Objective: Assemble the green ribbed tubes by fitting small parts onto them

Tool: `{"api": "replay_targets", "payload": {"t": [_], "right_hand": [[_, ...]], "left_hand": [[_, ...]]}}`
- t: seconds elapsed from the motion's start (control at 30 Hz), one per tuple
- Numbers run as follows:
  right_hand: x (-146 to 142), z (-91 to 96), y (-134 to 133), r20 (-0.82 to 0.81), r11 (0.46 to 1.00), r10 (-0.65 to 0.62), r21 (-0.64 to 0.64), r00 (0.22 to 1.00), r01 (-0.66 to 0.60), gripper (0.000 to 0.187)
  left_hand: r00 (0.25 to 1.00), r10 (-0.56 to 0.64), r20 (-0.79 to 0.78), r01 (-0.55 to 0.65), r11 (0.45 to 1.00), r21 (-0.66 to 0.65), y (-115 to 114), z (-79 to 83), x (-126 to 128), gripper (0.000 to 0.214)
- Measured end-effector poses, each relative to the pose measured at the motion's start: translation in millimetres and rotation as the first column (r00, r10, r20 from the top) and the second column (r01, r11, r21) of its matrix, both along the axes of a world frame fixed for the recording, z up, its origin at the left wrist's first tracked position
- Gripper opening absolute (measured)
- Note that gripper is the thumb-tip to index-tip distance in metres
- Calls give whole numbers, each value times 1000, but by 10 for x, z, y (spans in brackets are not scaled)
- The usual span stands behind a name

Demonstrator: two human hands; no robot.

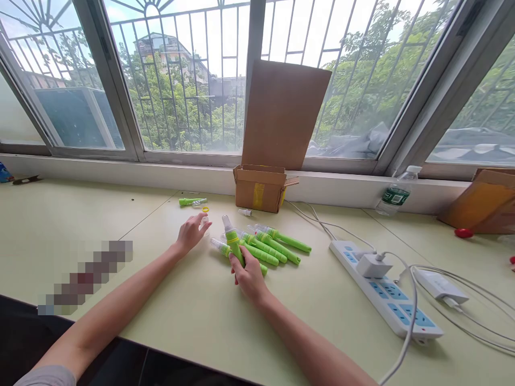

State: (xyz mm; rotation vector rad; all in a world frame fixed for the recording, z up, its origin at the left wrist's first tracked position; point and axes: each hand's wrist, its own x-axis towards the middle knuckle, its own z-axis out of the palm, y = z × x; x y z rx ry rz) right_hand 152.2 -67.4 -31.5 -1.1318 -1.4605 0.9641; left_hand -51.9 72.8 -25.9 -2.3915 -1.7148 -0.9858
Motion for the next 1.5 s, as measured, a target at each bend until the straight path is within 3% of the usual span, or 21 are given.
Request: {"api": "replay_targets", "payload": {"t": [0.1, 0.27, 0.4, 0.47, 0.53, 0.6, 0.67, 0.73, 0.87, 0.97, 1.1, 1.17, 1.37, 1.5], "right_hand": [[-1, -12, 5, 4, 1000, 2, 5, 1000, -2, 27], [-3, -18, 2, -15, 1000, 8, -4, 1000, -9, 27], [0, -9, -3, -23, 1000, 10, -7, 1000, -10, 25], [2, -5, -4, -22, 1000, 10, -10, 1000, -10, 25], [2, -3, -4, -24, 1000, 13, -10, 1000, -13, 25], [1, -4, -4, -24, 1000, 15, -7, 1000, -15, 25], [1, -7, -3, -19, 1000, 12, -6, 1000, -12, 25], [0, -11, -2, -16, 1000, 9, -8, 1000, -9, 25], [-1, -16, 0, -18, 1000, 6, -9, 1000, -6, 26], [-1, -12, -6, -15, 1000, 9, -12, 1000, -9, 26], [1, -6, -7, -12, 1000, 7, -10, 1000, -7, 26], [1, -4, -2, -12, 1000, 2, -6, 1000, -2, 25], [3, -16, 9, 1, 1000, 4, -4, 1000, -4, 25], [6, -21, 12, 16, 1000, -1, -8, 1000, 1, 26]], "left_hand": [[997, 63, 34, -63, 998, -21, 79, 2, -107, 32], [948, 295, 119, -288, 955, -75, 248, -2, -405, 33], [819, 536, 205, -544, 839, -17, 347, -7, -725, 32], [707, 635, 311, -677, 735, 36, 380, -16, -894, 32], [643, 654, 400, -735, 674, 79, 407, -29, -1038, 33], [622, 631, 464, -748, 654, 113, 429, -40, -1129, 33], [642, 583, 498, -726, 672, 148, 446, -41, -1145, 32], [713, 502, 490, -650, 736, 192, 451, -32, -1079, 32], [890, 223, 399, -329, 918, 221, 401, -21, -736, 31], [943, 34, 332, -96, 981, 171, 309, -46, -399, 32], [966, -158, 207, 141, 986, 94, 178, -90, -85, 29], [964, -196, 178, 189, 980, 57, 135, -100, -26, 29], [956, -174, 237, 181, 983, -9, 109, -93, -43, 32], [870, -139, 472, 163, 987, -10, 102, -4, -33, 31]]}}
